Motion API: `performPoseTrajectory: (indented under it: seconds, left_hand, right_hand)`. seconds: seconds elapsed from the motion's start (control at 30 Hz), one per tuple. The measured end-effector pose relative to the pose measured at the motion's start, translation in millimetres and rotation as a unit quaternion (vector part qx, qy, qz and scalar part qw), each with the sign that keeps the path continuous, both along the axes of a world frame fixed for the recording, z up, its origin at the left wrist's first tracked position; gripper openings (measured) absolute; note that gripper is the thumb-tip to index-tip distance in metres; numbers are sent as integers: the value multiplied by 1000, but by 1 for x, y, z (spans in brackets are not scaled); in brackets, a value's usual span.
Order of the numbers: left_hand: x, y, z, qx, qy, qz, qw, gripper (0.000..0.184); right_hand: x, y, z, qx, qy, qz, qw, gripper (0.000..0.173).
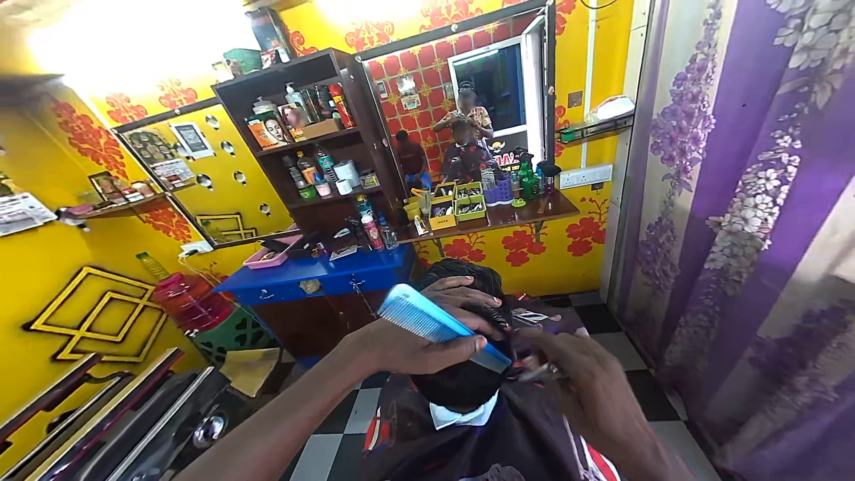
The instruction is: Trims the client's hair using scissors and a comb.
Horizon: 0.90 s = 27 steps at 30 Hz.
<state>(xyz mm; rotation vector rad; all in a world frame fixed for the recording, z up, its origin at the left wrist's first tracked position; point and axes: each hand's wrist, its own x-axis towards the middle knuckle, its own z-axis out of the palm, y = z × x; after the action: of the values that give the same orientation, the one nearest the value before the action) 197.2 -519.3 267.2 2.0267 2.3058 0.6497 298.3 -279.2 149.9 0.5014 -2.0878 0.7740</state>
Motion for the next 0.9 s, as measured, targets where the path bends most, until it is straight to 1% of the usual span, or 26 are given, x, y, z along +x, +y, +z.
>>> performPoseTrajectory:
  seconds: [0.03,0.07,0.1,0.13,0.17,0.2,0.23,0.27,0.3,0.33,0.37,0.43,0.47,0.5,0.57,0.6,0.7,0.77,0.9]
  left_hand:
    - [0,-1,0,-1,-3,-2,1000,41]
    - [0,-2,1,-3,-7,-2,1000,41]
    - [-1,-4,1,-4,-10,-3,1000,40]
    - [-1,-5,1,-3,-14,-4,1000,40]
    - [0,-6,1,-1,-16,-4,1000,40]
    - [1,-6,1,-1,-19,-3,1000,41]
    - [2,-7,2,-2,-23,0,1000,40]
    - [3,-7,4,-4,-24,2,1000,40]
    - [3,-7,4,-4,-26,3,1000,41]
    - [4,-7,4,-5,-27,3,1000,41]
    - [4,-6,4,-6,-27,3,1000,42]
    - [4,-6,4,-9,-27,4,1000,43]
    - [4,-6,4,-5,-21,6,1000,42]
    - [5,-5,4,-4,-19,7,1000,42]
    - [5,-5,5,-9,-21,7,1000,41]
    - [5,-5,5,-6,-21,5,1000,40]
    - [7,-5,6,11,-15,3,1000,37]
    - [8,-6,6,16,-14,4,1000,37]
    - [9,-6,6,16,-23,1,1000,36]
  right_hand:
    - [1,7,2,-8,-36,-56,998,37]
    - [1,15,4,-15,-110,-95,989,50]
    - [2,25,9,-12,-222,-104,969,59]
    - [1,39,15,-6,-356,-68,932,65]
    - [-3,52,18,-1,-461,-1,887,65]
    - [-8,64,17,-1,-521,81,850,60]
    - [-10,72,15,-9,-548,171,819,56]
    - [-12,75,16,-19,-560,253,789,57]
    - [-13,74,19,-26,-567,311,762,58]
    - [-12,72,24,-33,-566,343,749,56]
    - [-11,67,27,-42,-555,347,755,49]
    - [-8,56,31,-32,-518,290,804,34]
    - [-6,51,34,-2,-500,253,828,32]
    - [-5,46,38,33,-488,230,842,35]
    - [-3,39,48,97,-488,222,839,49]
    - [-3,36,51,111,-488,222,837,52]
    - [-4,29,55,131,-482,209,841,50]
    - [-3,25,60,146,-463,191,853,50]
    - [1,22,69,170,-432,140,875,40]
